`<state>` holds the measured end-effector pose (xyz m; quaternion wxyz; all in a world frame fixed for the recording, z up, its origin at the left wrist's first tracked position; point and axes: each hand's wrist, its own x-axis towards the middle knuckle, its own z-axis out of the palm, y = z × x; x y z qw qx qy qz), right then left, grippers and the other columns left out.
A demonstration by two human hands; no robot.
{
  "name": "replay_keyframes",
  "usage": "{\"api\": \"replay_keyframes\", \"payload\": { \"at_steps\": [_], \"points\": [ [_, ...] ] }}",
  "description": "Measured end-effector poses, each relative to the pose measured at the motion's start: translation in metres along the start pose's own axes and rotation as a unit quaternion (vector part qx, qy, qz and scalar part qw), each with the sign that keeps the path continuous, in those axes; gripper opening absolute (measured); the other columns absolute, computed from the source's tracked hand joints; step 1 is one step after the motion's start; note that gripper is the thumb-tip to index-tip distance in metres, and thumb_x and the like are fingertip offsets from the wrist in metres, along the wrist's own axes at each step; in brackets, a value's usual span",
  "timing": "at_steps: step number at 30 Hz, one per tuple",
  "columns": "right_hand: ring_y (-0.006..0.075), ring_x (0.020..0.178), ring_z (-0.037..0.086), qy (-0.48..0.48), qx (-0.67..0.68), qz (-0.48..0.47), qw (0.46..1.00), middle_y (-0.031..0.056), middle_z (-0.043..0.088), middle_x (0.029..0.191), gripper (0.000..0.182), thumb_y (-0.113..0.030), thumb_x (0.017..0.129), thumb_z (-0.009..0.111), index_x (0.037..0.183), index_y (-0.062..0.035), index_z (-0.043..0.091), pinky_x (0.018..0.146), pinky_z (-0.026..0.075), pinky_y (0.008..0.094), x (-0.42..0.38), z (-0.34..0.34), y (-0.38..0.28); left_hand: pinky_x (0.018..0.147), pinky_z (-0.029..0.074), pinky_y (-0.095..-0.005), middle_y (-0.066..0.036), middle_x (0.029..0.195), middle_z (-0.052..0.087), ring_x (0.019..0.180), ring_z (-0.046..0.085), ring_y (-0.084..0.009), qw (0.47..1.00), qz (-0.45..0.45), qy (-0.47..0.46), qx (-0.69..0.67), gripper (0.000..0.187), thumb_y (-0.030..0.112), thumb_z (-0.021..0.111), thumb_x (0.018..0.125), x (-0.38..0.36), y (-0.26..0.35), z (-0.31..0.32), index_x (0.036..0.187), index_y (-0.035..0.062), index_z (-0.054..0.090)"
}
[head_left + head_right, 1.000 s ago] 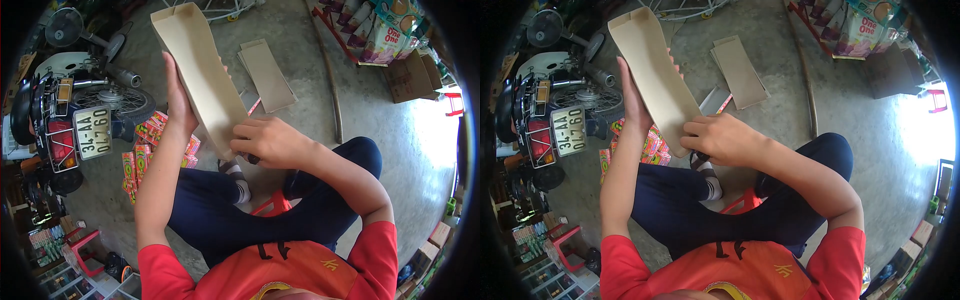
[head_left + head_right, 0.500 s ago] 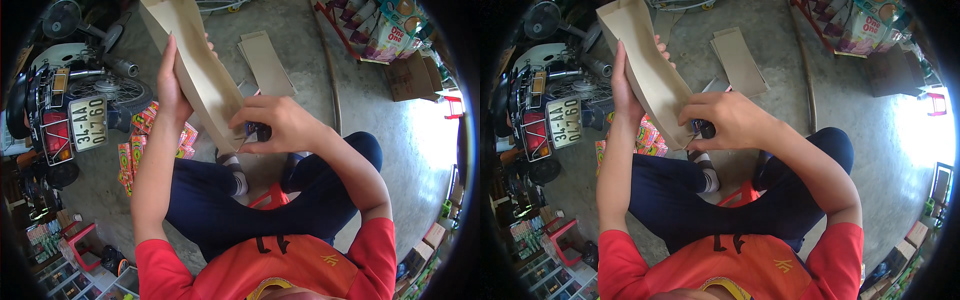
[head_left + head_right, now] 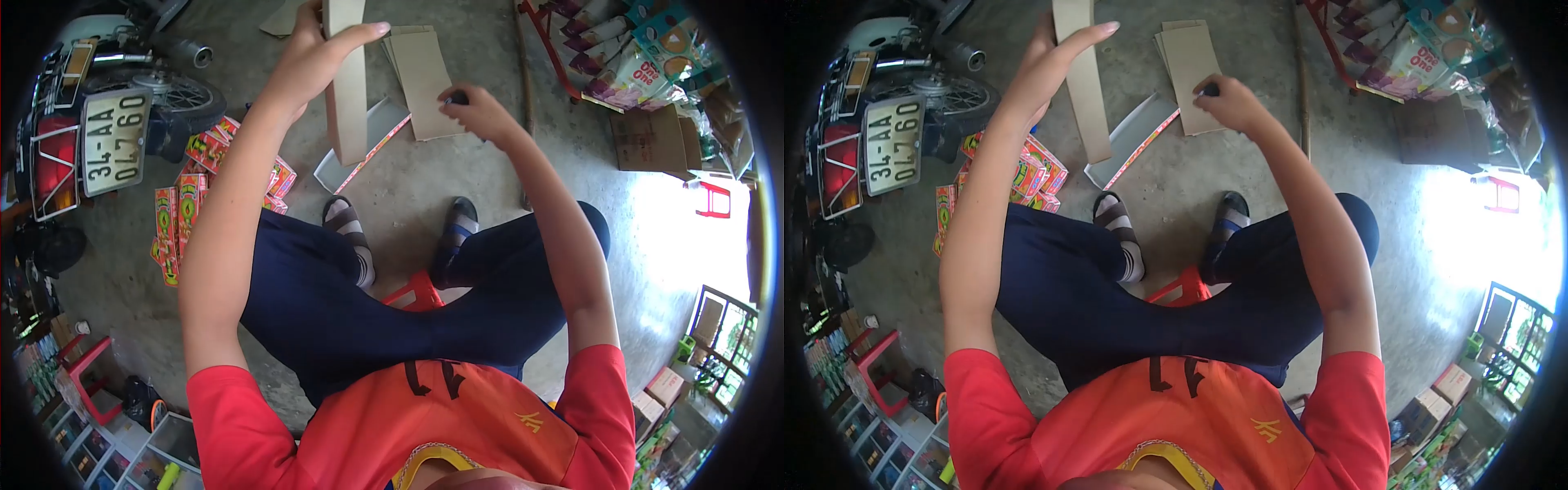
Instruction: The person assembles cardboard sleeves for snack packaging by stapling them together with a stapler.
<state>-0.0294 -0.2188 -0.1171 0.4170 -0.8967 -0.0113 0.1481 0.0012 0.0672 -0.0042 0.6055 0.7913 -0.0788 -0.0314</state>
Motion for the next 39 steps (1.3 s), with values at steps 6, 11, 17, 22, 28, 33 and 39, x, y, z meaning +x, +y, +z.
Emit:
{"api": "replay_keyframes", "payload": {
  "at_steps": [6,11,17,22,28,33,39],
  "points": [
    [0.0194,0.064,0.071,-0.123,0.11,0.117,0.979,0.0129,0.073,0.088,0.031,-0.024,0.085,0.078,0.103,0.0014,0.072,0.055,0.057,0.0326,0.03,0.114,0.035,0.106,0.045,-0.0384,-0.018,0.136,0.055,0.125,0.056,-0.0275,0.993,-0.015,0.016,-0.115,0.088,0.037,0.084,0.086,0.002,-0.003,-0.027,0.149,-0.004,0.039],
    [0.02,0.062,0.07,-0.04,0.306,0.283,0.908,0.0094,0.069,0.085,0.042,-0.034,0.082,0.089,0.097,0.0001,0.069,0.052,0.055,0.0317,0.037,0.231,0.099,0.11,0.041,-0.0398,-0.018,0.135,0.056,0.128,0.054,-0.0266,0.98,-0.02,-0.001,-0.196,0.089,0.046,0.083,0.087,-0.004,-0.002,-0.045,0.149,-0.0017,0.043],
    [0.0184,0.06,0.068,0.036,0.363,0.363,0.857,0.0083,0.068,0.084,0.055,-0.045,0.078,0.091,0.098,0.0004,0.069,0.05,0.053,0.0314,0.043,0.292,0.119,0.091,0.051,-0.0321,-0.01,0.11,0.062,0.102,0.061,-0.0171,0.987,-0.003,0.056,-0.147,0.083,0.078,0.053,0.095,-0.014,0.026,-0.045,0.13,0.0032,0.058],
    [0.0156,0.061,0.067,0.085,0.37,0.321,0.868,0.008,0.074,0.084,0.04,-0.031,0.083,0.085,0.106,0.0,0.073,0.052,0.053,0.0294,0.059,0.312,0.116,0.077,0.048,-0.0267,-0.005,0.097,0.057,0.087,0.058,-0.0128,0.963,-0.016,0.001,-0.268,0.069,0.07,0.053,0.098,-0.009,0.017,-0.05,0.121,0.0061,0.062],
    [0.0148,0.069,0.065,0.006,0.387,0.271,0.881,0.008,0.075,0.097,0.028,-0.023,0.09,0.078,0.109,-0.0032,0.073,0.06,0.053,0.0294,0.072,0.253,0.106,0.091,0.044,-0.0289,-0.008,0.111,0.06,0.104,0.057,-0.0153,0.982,-0.058,0.075,-0.163,0.069,0.064,0.057,0.098,-0.003,0.018,-0.037,0.129,0.0029,0.062],
    [0.0163,0.063,0.067,-0.012,0.307,0.278,0.91,0.0083,0.075,0.098,0.03,-0.022,0.086,0.08,0.109,-0.0032,0.073,0.056,0.054,0.0303,0.061,0.214,0.101,0.099,0.043,-0.0308,-0.012,0.124,0.061,0.113,0.057,-0.0171,0.986,0.024,0.09,-0.14,0.073,0.061,0.06,0.098,-0.027,0.037,-0.028,0.133,-0.0027,0.06],
    [0.0259,0.09,0.074,0.024,-0.132,0.055,0.989,0.0069,0.067,0.12,0.044,-0.018,0.083,0.079,0.125,-0.0116,0.068,0.076,0.06,0.0388,0.049,0.225,0.095,0.095,0.046,-0.0309,-0.013,0.118,0.061,0.109,0.059,-0.0191,0.992,0.01,0.068,-0.105,0.074,0.057,0.068,0.095,-0.002,-0.019,-0.051,0.132,-0.0063,0.057]
  ]
}}
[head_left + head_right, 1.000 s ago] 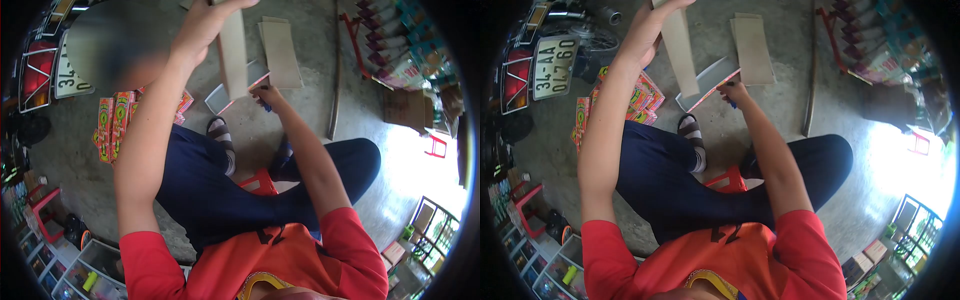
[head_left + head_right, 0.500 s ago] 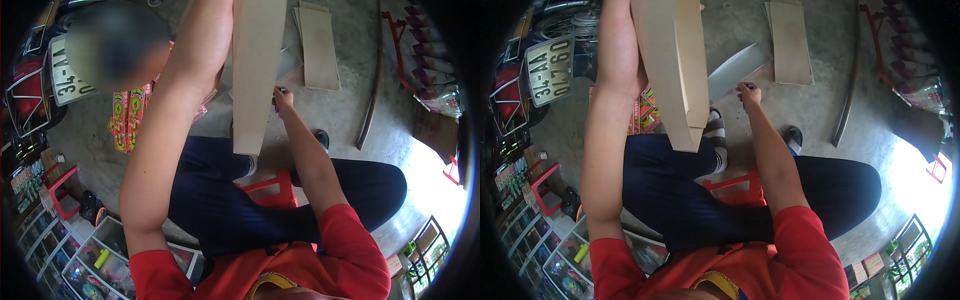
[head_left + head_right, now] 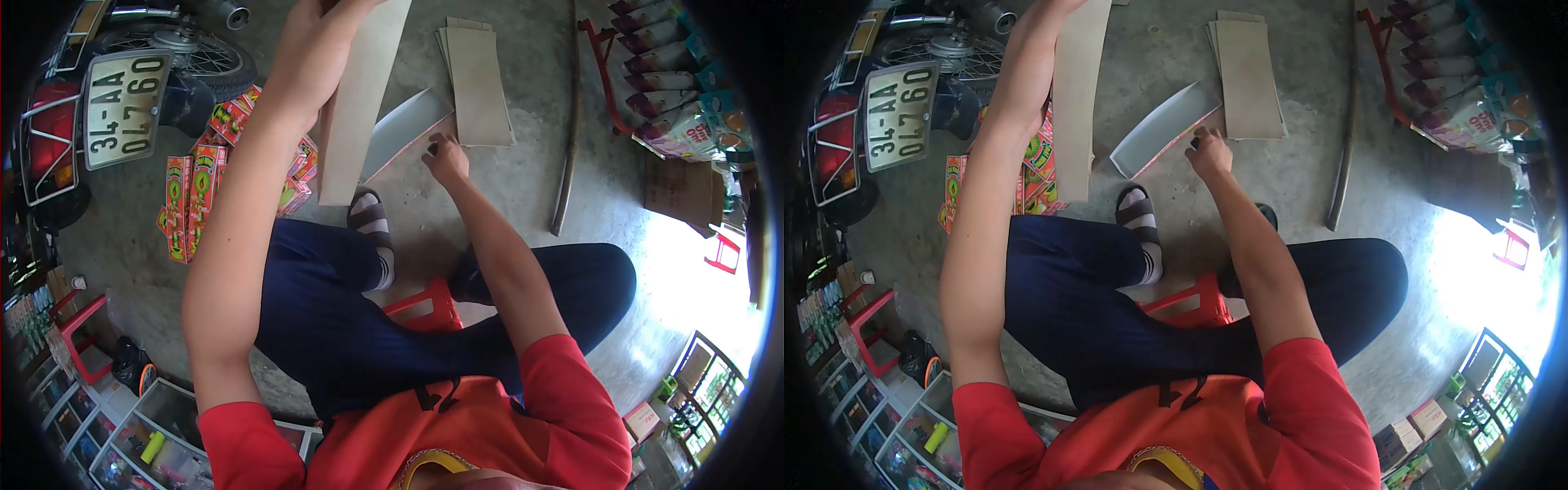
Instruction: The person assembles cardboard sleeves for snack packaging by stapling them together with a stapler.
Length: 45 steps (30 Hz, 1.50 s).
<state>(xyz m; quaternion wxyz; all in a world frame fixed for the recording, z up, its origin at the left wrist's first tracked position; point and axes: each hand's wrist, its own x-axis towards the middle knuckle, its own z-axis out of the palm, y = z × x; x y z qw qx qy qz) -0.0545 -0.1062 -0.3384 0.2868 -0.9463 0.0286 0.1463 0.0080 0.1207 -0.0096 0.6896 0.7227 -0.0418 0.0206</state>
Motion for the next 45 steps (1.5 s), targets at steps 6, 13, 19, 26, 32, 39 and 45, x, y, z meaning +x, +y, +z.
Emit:
{"api": "replay_keyframes", "payload": {
  "at_steps": [6,13,19,26,32,39,45],
  "points": [
    [0.0306,0.104,0.071,-0.086,-0.202,-0.176,0.96,0.0086,0.057,0.124,0.037,-0.013,0.084,0.074,0.12,-0.0135,0.066,0.086,0.059,0.0463,0.052,0.001,-0.023,0.088,0.046,-0.0302,-0.012,0.11,0.06,0.101,0.059,-0.0173,0.995,-0.076,0.025,0.057,0.075,0.056,0.069,0.093,-0.002,0.018,0.008,0.131,-0.0075,0.056],
    [0.033,0.095,0.073,-0.107,-0.201,-0.194,0.954,0.0109,0.067,0.112,0.018,-0.018,0.09,0.068,0.106,-0.0115,0.068,0.082,0.059,0.0484,0.06,0.041,0.006,0.08,0.044,-0.0282,-0.007,0.105,0.06,0.094,0.059,-0.0146,0.996,-0.082,0.021,-0.031,0.066,0.053,0.066,0.093,0.0,0.017,0.016,0.131,-0.0007,0.059],
    [0.0384,0.094,0.073,-0.106,-0.065,-0.173,0.977,0.0134,0.076,0.1,0.024,-0.027,0.091,0.071,0.108,-0.0104,0.069,0.082,0.056,0.0496,0.048,-0.03,-0.022,0.087,0.046,-0.0322,-0.01,0.113,0.062,0.1,0.059,-0.0172,0.996,-0.087,-0.008,-0.027,0.074,0.062,0.062,0.093,-0.013,0.036,0.013,0.134,0.0008,0.06],
    [0.023,0.081,0.071,-0.053,0.029,-0.143,0.988,0.0114,0.074,0.093,0.055,-0.044,0.091,0.078,0.125,-0.0023,0.067,0.073,0.055,0.0376,0.012,-0.234,-0.088,0.108,0.042,-0.0378,-0.013,0.141,0.058,0.126,0.057,-0.0228,0.998,-0.009,-0.069,0.001,0.092,0.072,0.054,0.095,0.005,0.014,0.018,0.151,-0.0006,0.05],
    [0.006,0.062,0.054,0.008,0.279,-0.071,0.958,0.003,0.068,0.086,0.052,-0.047,0.095,0.073,0.123,-0.0023,0.067,0.057,0.042,0.022,-0.1,-0.369,-0.098,0.088,0.056,-0.0323,-0.012,0.104,0.071,0.096,0.071,-0.021,0.963,-0.133,-0.128,-0.197,0.069,0.064,0.058,0.096,-0.01,0.04,0.043,0.127,0.0025,0.064],
    [0.0043,0.055,0.049,-0.13,0.612,-0.002,0.78,-0.0001,0.065,0.078,0.042,-0.045,0.1,0.068,0.109,-0.0039,0.068,0.05,0.035,0.0217,-0.121,-0.367,-0.055,0.07,0.063,-0.035,-0.015,0.097,0.074,0.082,0.075,-0.0216,0.879,-0.149,-0.301,-0.338,0.088,0.079,0.038,0.094,-0.036,0.043,0.1,0.134,0.0037,0.061],
    [0.0102,0.073,0.059,0.023,0.425,-0.002,0.905,0.0087,0.066,0.098,0.098,-0.06,0.082,0.082,0.147,0.0049,0.047,0.061,0.047,0.0254,-0.112,-0.332,-0.062,0.077,0.062,-0.035,-0.019,0.095,0.074,0.084,0.073,-0.0245,0.914,-0.174,-0.228,-0.289,0.098,0.084,0.028,0.094,-0.033,0.044,0.119,0.13,-0.0006,0.061]
  ]
}}
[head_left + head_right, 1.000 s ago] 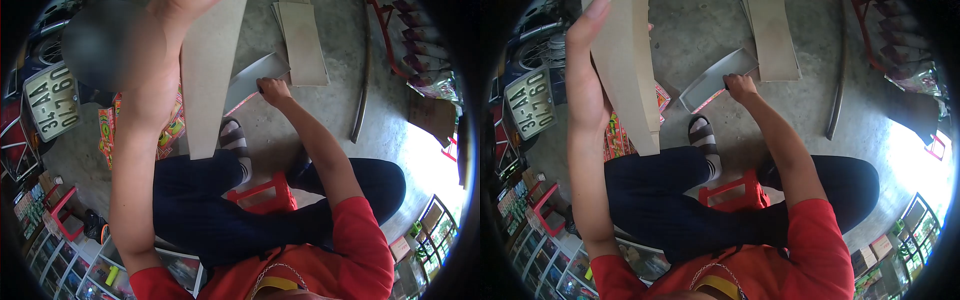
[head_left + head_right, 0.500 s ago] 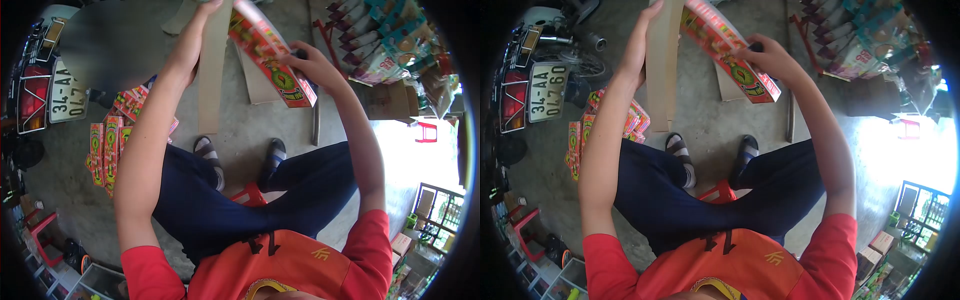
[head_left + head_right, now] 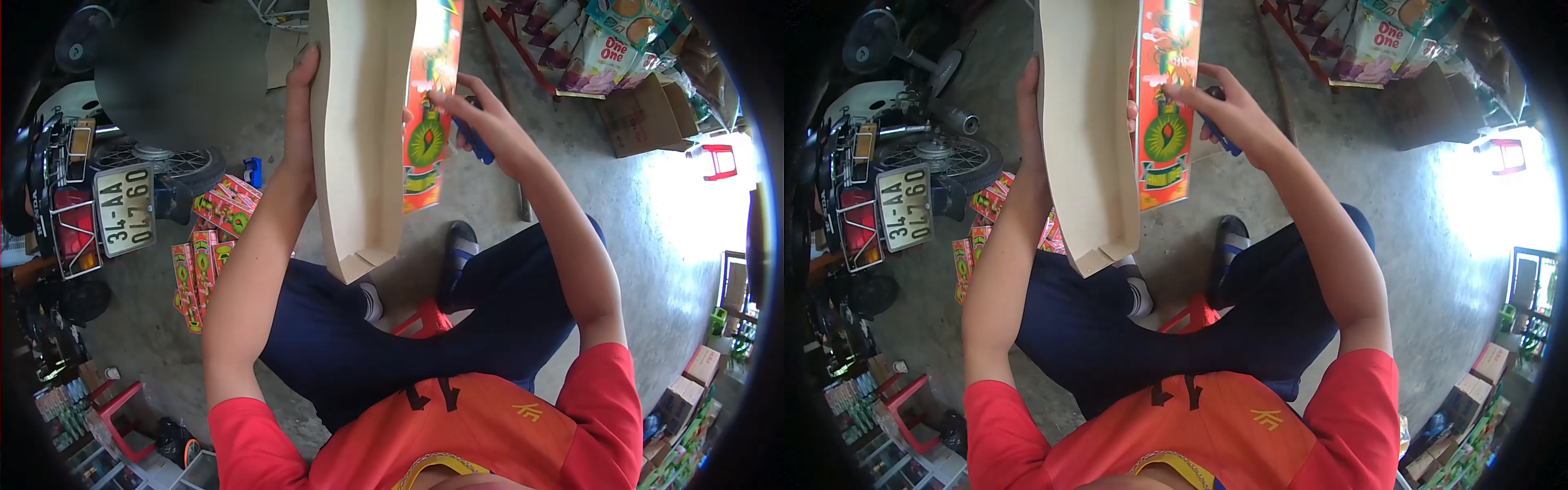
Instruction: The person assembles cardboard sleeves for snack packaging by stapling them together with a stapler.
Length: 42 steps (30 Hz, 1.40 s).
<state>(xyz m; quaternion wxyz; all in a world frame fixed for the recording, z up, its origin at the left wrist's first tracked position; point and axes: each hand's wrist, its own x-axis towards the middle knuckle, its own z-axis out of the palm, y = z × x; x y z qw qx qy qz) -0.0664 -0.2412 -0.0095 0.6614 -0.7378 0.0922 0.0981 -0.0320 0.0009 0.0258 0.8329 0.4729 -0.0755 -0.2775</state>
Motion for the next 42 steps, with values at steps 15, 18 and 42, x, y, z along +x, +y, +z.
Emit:
{"api": "replay_keyframes", "payload": {
  "at_steps": [15,18,42],
  "points": [
    [0.0086,0.074,0.057,0.044,0.116,-0.043,0.991,0.0089,0.06,0.097,0.112,-0.052,0.078,0.09,0.152,0.0105,0.034,0.064,0.049,0.0251,0.006,0.023,0.01,0.076,0.062,-0.0361,-0.015,0.1,0.074,0.087,0.075,-0.0222,0.998,0.022,0.065,0.015,0.093,0.082,0.03,0.094,0.001,0.001,-0.005,0.13,0.0019,0.061],
    [0.0092,0.075,0.058,0.069,0.172,-0.017,0.982,0.0098,0.06,0.099,0.11,-0.048,0.078,0.091,0.153,0.0099,0.033,0.066,0.05,0.0256,0.008,0.027,0.013,0.078,0.062,-0.0369,-0.014,0.102,0.074,0.089,0.075,-0.023,0.997,0.024,0.072,0.012,0.096,0.084,0.029,0.094,-0.006,0.001,-0.004,0.132,0.0018,0.06],
    [0.0119,0.068,0.063,-0.127,0.141,-0.086,0.978,0.0054,0.069,0.084,0.044,-0.029,0.079,0.085,0.106,-0.0007,0.065,0.058,0.047,0.0268,-0.002,0.028,0.003,0.073,0.058,-0.0445,-0.021,0.099,0.071,0.081,0.07,-0.0364,0.968,-0.023,-0.16,-0.193,0.072,0.065,0.03,0.107,-0.003,-0.03,-0.017,0.128,0.003,0.061]
  ]
}}
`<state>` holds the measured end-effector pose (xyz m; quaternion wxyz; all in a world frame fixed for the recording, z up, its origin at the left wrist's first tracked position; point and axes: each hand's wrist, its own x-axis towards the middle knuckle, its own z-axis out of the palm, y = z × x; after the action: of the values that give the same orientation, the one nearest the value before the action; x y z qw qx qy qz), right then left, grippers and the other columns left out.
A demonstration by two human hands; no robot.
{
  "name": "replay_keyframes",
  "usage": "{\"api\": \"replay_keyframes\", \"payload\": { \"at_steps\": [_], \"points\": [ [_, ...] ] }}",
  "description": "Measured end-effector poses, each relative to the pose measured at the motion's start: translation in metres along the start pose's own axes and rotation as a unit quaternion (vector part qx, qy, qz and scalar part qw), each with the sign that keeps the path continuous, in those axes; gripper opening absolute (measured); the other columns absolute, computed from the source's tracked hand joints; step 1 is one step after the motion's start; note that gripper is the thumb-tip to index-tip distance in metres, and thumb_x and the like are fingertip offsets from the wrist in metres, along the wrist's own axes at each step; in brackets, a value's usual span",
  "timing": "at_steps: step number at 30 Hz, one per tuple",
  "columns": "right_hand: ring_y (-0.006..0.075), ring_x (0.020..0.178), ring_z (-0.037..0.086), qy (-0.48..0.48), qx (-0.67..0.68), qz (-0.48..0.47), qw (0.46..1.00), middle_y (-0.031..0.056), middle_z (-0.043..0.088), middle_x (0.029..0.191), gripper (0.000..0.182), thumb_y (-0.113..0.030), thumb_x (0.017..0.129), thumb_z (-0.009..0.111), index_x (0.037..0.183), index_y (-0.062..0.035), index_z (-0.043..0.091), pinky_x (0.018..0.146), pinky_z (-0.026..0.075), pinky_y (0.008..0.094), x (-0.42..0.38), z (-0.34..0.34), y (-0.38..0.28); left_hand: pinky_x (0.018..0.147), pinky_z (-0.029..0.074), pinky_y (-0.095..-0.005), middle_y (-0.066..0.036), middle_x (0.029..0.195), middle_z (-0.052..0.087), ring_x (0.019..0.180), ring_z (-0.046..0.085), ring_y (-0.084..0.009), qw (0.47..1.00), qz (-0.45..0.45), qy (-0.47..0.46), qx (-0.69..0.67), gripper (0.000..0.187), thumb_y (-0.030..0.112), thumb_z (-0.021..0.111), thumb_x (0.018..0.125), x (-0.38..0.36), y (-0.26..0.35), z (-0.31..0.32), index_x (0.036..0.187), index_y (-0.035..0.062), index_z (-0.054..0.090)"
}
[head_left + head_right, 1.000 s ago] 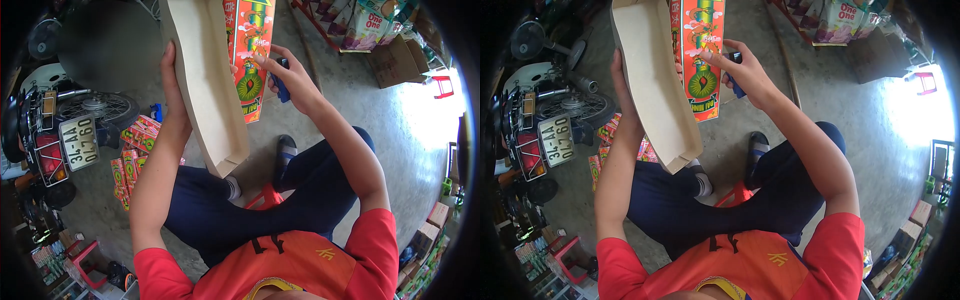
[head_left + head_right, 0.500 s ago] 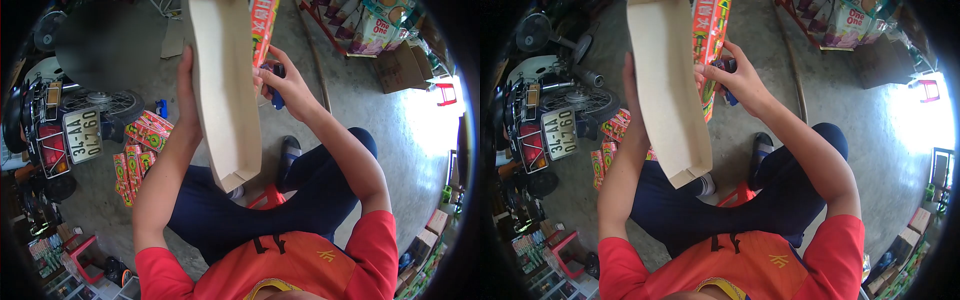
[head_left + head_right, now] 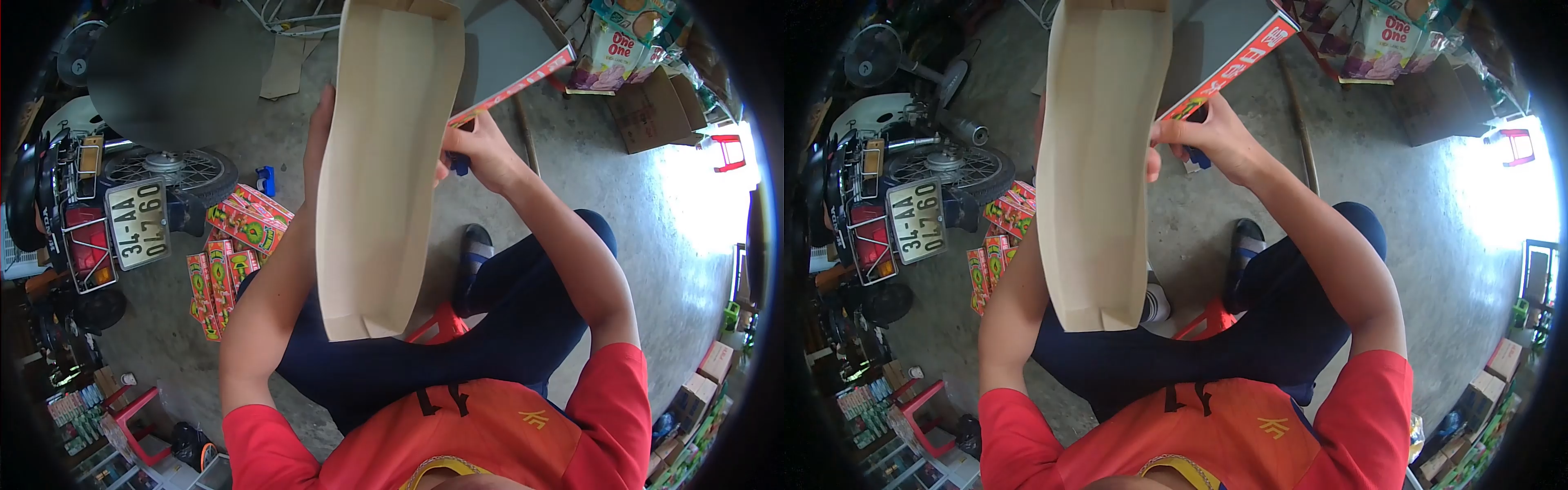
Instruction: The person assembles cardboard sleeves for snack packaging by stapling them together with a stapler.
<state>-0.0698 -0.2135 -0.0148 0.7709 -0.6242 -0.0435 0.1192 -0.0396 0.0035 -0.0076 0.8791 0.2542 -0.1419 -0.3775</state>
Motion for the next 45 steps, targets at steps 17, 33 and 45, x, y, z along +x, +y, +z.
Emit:
{"api": "replay_keyframes", "payload": {
  "at_steps": [17,33,45],
  "points": [
    [0.0192,0.095,0.069,0.062,-0.258,-0.015,0.964,0.0115,0.074,0.108,0.086,-0.06,0.083,0.078,0.142,-0.0016,0.054,0.07,0.053,0.0319,-0.008,-0.022,-0.039,0.082,0.059,-0.0319,-0.013,0.116,0.071,0.096,0.071,-0.0169,0.917,0.031,0.219,0.332,0.067,0.061,0.05,0.103,-0.01,0.031,0.004,0.136,0.0031,0.06],
    [0.0121,0.069,0.058,0.068,-0.278,0.007,0.958,0.0076,0.069,0.099,0.068,-0.052,0.094,0.072,0.14,-0.0035,0.061,0.064,0.049,0.0281,0.002,-0.001,0.007,0.099,0.047,-0.0308,-0.011,0.124,0.067,0.115,0.063,-0.0177,0.872,0.058,0.273,0.401,0.066,0.055,0.062,0.1,0.006,0.026,-0.015,0.137,-0.0001,0.061],
    [0.0341,0.109,0.071,-0.193,-0.635,0.206,0.719,0.0148,0.076,0.112,0.047,-0.05,0.082,0.077,0.111,-0.0125,0.076,0.094,0.056,0.0453,0.045,0.018,0.226,0.111,0.041,-0.0331,-0.017,0.141,0.062,0.131,0.056,-0.0228,0.762,0.107,0.309,0.559,0.07,0.049,0.062,0.103,-0.024,0.076,-0.09,0.146,-0.0054,0.053]
  ]
}}
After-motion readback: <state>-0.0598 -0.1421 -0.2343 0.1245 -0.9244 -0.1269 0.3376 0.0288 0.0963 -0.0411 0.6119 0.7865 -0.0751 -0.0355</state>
